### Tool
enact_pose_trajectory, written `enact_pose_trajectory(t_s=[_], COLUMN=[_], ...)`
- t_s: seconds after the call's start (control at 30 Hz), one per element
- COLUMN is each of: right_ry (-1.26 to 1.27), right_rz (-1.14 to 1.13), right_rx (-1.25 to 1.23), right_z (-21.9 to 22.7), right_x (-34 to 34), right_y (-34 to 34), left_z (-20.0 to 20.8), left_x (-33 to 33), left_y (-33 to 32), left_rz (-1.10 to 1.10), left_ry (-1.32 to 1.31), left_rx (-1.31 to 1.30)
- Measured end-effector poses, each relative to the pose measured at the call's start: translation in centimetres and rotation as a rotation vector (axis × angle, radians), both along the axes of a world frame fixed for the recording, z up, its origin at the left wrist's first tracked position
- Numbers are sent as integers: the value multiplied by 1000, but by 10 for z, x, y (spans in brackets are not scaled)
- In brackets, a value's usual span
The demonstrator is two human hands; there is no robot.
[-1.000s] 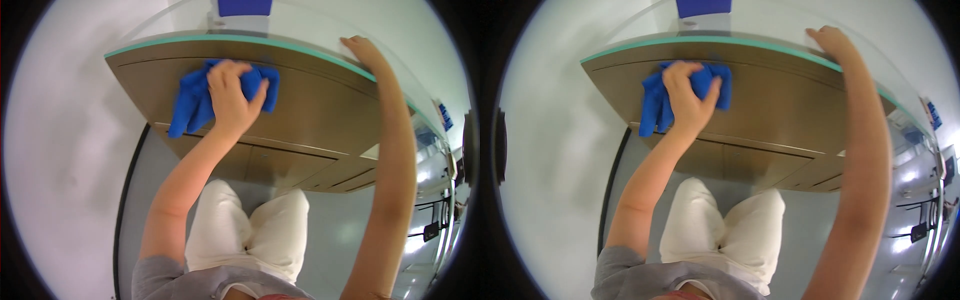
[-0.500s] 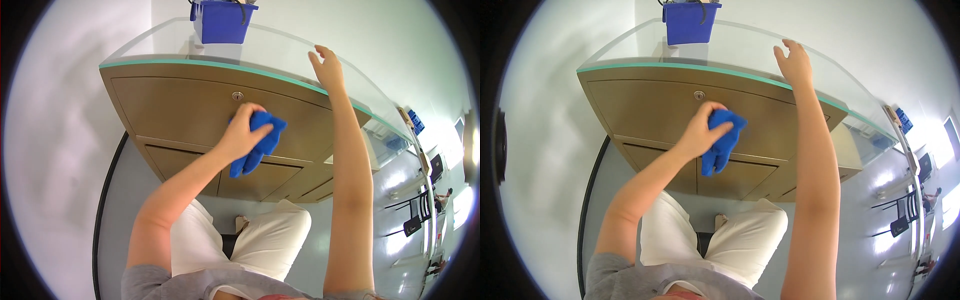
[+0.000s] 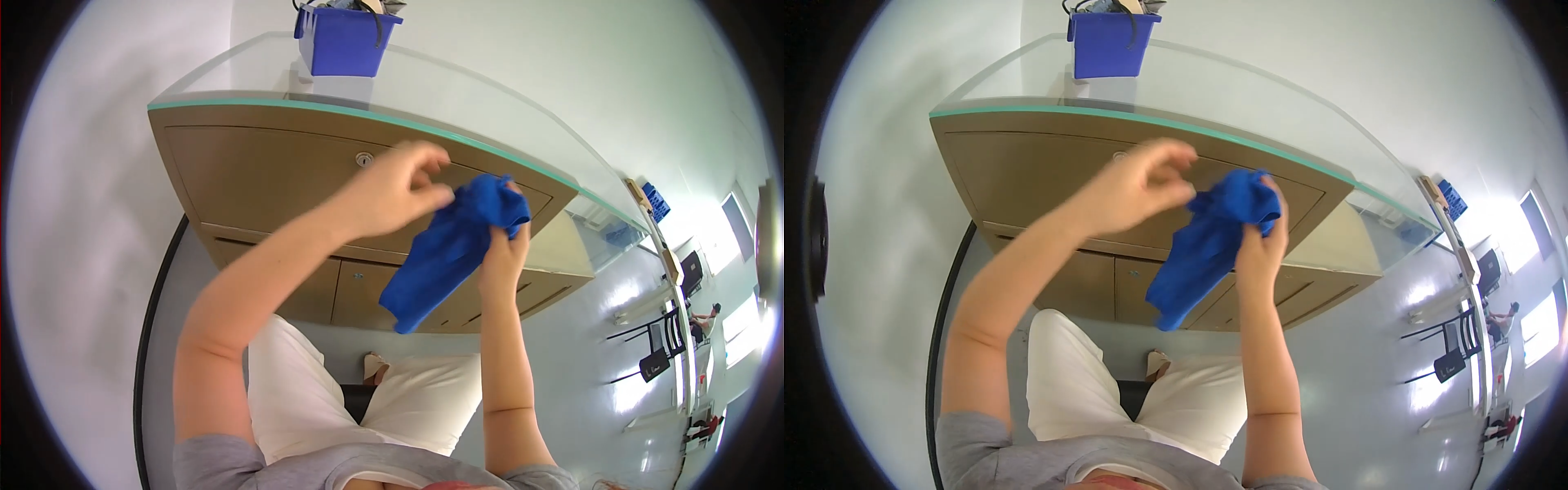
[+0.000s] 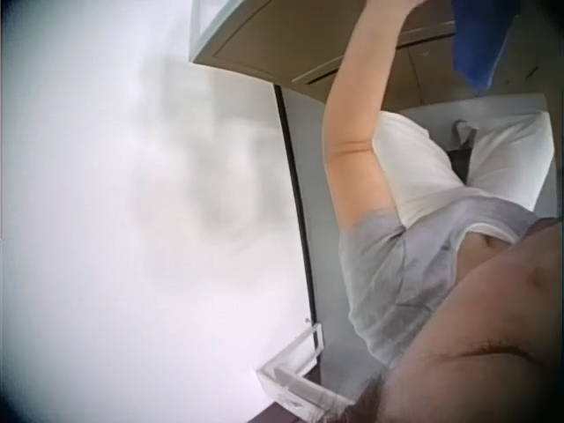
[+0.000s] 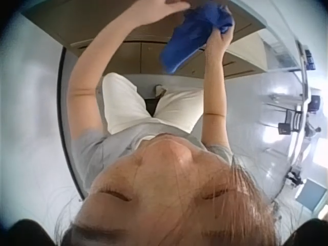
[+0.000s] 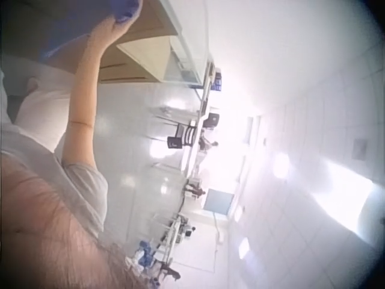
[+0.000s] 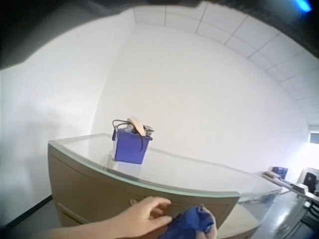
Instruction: Cleaning a glass counter and cabinet using a blue cloth and spray bottle.
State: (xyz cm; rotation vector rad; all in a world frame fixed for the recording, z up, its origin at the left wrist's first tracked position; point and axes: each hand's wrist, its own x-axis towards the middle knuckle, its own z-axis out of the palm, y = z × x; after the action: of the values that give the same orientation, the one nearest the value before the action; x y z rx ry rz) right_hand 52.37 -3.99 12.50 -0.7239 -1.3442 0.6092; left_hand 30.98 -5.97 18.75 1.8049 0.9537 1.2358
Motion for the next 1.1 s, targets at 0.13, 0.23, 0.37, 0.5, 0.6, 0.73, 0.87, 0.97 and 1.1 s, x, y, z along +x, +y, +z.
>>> enact_pose_trajectory(t_s=[0.13, 0.23, 0.37, 0.5, 0.6, 0.73, 0.87, 0.97, 1.1], right_ry=[147, -317, -570, -755, -754, -803, -1257, -1296, -1157], right_rz=[-316, -723, -690, -799, -860, -741, -378, -361, -690], right_rx=[220, 383, 455, 559, 647, 774, 794, 678, 621], right_z=[16, 11, -24, -44, -49, -79, -152, -184, -163], right_x=[24, 14, -1, -58, -106, -130, -80, -36, 2], right_y=[20, 39, 66, 70, 73, 71, 67, 63, 61], left_z=[37, 39, 33, 38, 38, 40, 39, 38, 40], left_x=[-35, -62, -44, -51, -53, -49, -49, -51, -49], left_y=[56, 112, 122, 120, 119, 117, 116, 114, 112], left_rz=[583, 620, 666, 540, 567, 570, 606, 674, 748], left_ry=[421, 398, 550, 470, 511, 506, 499, 529, 579], left_rx=[862, 831, 802, 601, 500, 524, 497, 498, 530])
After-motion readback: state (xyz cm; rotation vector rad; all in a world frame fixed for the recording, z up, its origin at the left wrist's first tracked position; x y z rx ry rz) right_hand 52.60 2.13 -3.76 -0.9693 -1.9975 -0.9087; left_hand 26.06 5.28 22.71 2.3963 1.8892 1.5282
